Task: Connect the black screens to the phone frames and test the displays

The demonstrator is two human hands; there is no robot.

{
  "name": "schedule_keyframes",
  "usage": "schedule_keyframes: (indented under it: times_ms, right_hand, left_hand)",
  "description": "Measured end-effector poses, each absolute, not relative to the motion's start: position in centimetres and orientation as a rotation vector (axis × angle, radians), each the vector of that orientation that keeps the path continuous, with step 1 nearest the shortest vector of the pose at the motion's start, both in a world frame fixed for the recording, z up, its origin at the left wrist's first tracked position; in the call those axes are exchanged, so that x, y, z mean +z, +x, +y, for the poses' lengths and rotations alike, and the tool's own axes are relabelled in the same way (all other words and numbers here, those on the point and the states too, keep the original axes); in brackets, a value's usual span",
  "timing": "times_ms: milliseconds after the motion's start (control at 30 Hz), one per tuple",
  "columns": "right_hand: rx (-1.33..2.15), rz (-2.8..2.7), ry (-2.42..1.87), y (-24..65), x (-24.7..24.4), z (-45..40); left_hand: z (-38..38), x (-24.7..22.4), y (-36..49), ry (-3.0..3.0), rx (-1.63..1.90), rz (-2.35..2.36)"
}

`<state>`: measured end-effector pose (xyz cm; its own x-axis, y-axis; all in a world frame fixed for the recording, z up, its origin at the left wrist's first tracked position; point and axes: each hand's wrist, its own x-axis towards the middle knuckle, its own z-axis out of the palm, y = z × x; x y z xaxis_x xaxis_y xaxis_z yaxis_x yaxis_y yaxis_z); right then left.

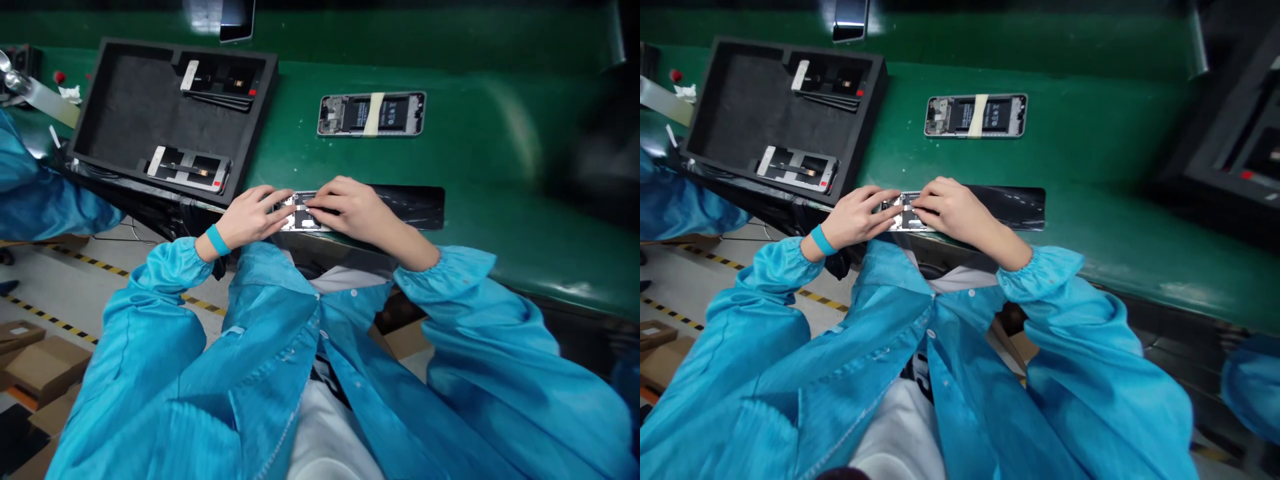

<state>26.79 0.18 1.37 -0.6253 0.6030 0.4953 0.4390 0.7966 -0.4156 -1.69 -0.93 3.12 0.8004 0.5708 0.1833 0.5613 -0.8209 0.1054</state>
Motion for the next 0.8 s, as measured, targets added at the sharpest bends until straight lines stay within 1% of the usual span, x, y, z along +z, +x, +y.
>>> schedule_keyframes:
  times_ms: [167,400,600,800]
  right_hand:
    - [0.296,-2.405,-0.745,26.7,1.4,0.3]
    - [0.274,-2.483,-0.777,26.5,1.8,-0.1]
    - [0.179,-2.594,-0.815,25.7,2.6,-0.7]
    - [-0.036,-2.729,-0.862,24.7,3.3,-1.6]
  left_hand:
    - [-0.4,2.6,-1.8,2.850,0.416,0.879]
    - [-1.7,0.2,-1.6,2.487,0.815,1.034]
    - [-2.0,0.3,-1.2,2.478,0.775,1.073]
    - [-2.1,0.3,-1.4,2.477,0.735,1.062]
